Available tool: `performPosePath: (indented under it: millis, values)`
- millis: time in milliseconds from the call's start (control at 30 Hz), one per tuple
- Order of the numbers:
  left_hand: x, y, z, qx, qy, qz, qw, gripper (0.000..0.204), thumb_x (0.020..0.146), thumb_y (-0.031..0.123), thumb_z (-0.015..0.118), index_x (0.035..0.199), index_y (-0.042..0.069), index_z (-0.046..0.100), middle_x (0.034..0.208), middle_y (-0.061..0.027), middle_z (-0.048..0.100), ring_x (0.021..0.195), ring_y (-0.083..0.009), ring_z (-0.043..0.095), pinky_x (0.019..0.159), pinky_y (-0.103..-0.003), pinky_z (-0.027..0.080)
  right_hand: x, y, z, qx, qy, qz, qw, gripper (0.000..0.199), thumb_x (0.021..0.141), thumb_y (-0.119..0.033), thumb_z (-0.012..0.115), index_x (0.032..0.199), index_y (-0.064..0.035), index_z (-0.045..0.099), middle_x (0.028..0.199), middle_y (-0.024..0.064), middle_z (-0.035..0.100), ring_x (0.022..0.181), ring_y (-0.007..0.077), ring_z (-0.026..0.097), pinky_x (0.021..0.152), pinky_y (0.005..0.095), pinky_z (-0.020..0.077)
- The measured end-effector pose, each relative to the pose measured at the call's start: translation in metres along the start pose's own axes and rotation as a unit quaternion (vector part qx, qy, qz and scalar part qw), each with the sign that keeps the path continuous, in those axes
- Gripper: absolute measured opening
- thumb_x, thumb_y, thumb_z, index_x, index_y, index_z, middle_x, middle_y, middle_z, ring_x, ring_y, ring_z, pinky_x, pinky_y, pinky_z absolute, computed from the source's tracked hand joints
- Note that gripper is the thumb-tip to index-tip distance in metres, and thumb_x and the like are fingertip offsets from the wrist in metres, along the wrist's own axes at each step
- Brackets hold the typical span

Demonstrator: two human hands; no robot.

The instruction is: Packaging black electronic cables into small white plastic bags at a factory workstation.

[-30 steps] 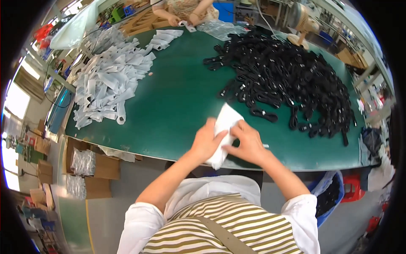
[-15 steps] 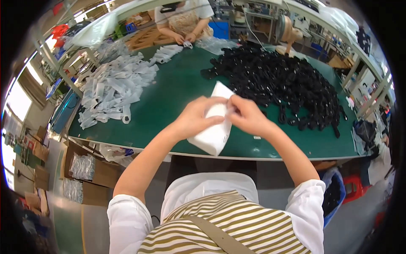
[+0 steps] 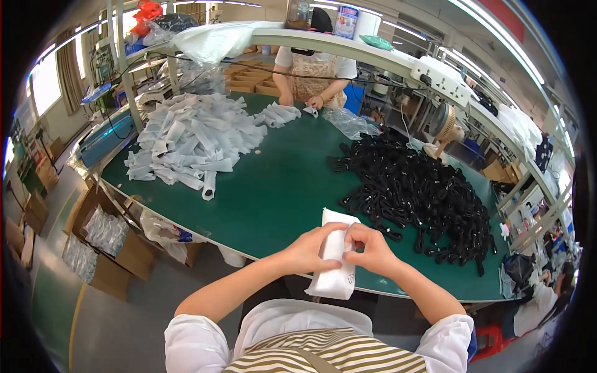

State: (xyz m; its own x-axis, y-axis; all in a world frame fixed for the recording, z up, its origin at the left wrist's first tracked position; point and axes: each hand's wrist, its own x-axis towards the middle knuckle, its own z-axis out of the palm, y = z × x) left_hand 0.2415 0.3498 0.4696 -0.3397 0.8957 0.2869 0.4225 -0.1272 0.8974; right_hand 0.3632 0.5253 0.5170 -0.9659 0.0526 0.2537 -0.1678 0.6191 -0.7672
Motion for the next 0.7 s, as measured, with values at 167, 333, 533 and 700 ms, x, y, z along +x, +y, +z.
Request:
performPosePath:
  millis: [167, 333, 533, 700]
  values:
    - [-0.006, 0.003, -0.008, 0.151, 0.021, -0.042, 0.987, 0.051, 0.078, 0.020, 0.076, 0.124, 0.013, 0.054, 0.106, -0.0132, 0.053, 0.097, -0.0247, 0.056, 0.083, -0.036, 0.047, 0.003, -0.003, 0.014, -0.062, -0.043, 0.023, 0.997, 0.022, 0.072, -0.012, 0.071, 0.084, 0.0011, 0.059, 0.078, 0.0067, 0.053, 0.066, 0.0164, 0.050, 0.059, 0.0317, 0.0424]
    - [-0.009, -0.004, -0.004, 0.120, -0.031, -0.059, 0.991, 0.044, 0.078, 0.020, 0.076, 0.115, 0.010, 0.056, 0.106, -0.0135, 0.052, 0.103, -0.0263, 0.055, 0.088, -0.038, 0.046, -0.004, -0.003, 0.022, -0.043, -0.048, 0.113, 0.992, 0.017, 0.072, -0.011, 0.068, 0.083, 0.0001, 0.063, 0.079, 0.0110, 0.059, 0.067, 0.0217, 0.056, 0.061, 0.0368, 0.0458]
    - [-0.011, -0.010, 0.004, -0.032, -0.023, -0.025, 0.999, 0.033, 0.080, 0.016, 0.078, 0.106, 0.009, 0.058, 0.098, -0.0063, 0.052, 0.100, -0.0181, 0.054, 0.084, -0.032, 0.045, -0.016, -0.014, 0.022, 0.041, -0.032, 0.141, 0.989, 0.016, 0.073, -0.013, 0.068, 0.078, -0.0004, 0.060, 0.074, 0.0092, 0.059, 0.067, 0.0187, 0.055, 0.061, 0.0350, 0.0453]
    - [-0.012, 0.010, -0.003, -0.094, -0.093, -0.014, 0.991, 0.025, 0.083, 0.014, 0.074, 0.102, 0.011, 0.058, 0.099, -0.0058, 0.052, 0.101, -0.0191, 0.052, 0.084, -0.031, 0.045, -0.036, -0.005, 0.007, 0.211, -0.049, 0.084, 0.973, 0.018, 0.075, -0.014, 0.068, 0.075, 0.0003, 0.057, 0.072, 0.0040, 0.056, 0.067, 0.0136, 0.049, 0.062, 0.0305, 0.0413]
